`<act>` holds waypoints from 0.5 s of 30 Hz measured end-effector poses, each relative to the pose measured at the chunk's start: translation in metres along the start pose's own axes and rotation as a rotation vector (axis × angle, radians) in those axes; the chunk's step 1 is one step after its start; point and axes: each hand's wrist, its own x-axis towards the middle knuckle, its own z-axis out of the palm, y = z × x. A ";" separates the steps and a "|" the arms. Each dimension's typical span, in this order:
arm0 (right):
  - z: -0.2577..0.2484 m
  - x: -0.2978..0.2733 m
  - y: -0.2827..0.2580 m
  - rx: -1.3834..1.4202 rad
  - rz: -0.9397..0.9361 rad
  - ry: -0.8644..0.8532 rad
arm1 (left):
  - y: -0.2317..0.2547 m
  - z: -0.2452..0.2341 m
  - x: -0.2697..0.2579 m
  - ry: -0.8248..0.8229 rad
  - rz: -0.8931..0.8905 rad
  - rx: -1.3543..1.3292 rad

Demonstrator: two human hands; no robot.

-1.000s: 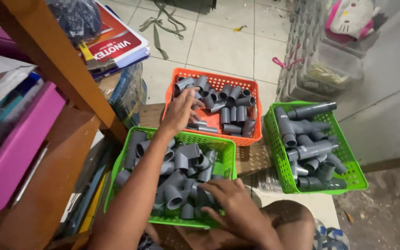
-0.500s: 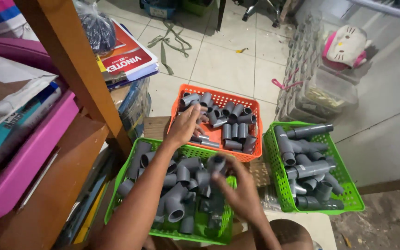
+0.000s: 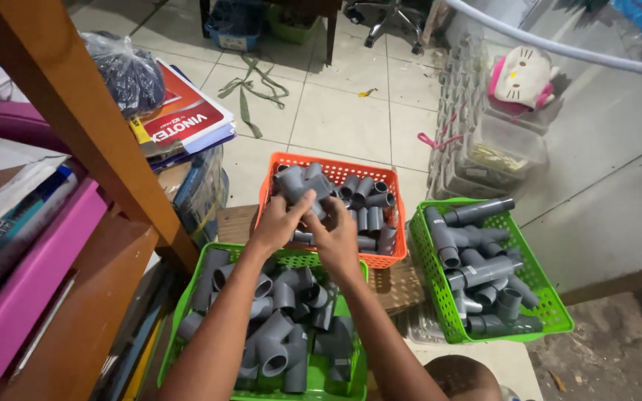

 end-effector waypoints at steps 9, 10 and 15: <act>-0.013 0.045 0.036 -0.745 -0.228 0.027 | 0.000 0.002 -0.012 0.144 -0.082 0.055; -0.011 0.045 0.037 -0.743 -0.231 0.025 | 0.006 0.000 -0.012 0.146 -0.080 0.055; 0.006 0.026 -0.007 -0.926 0.210 -0.295 | 0.029 0.000 -0.027 0.139 -0.110 0.158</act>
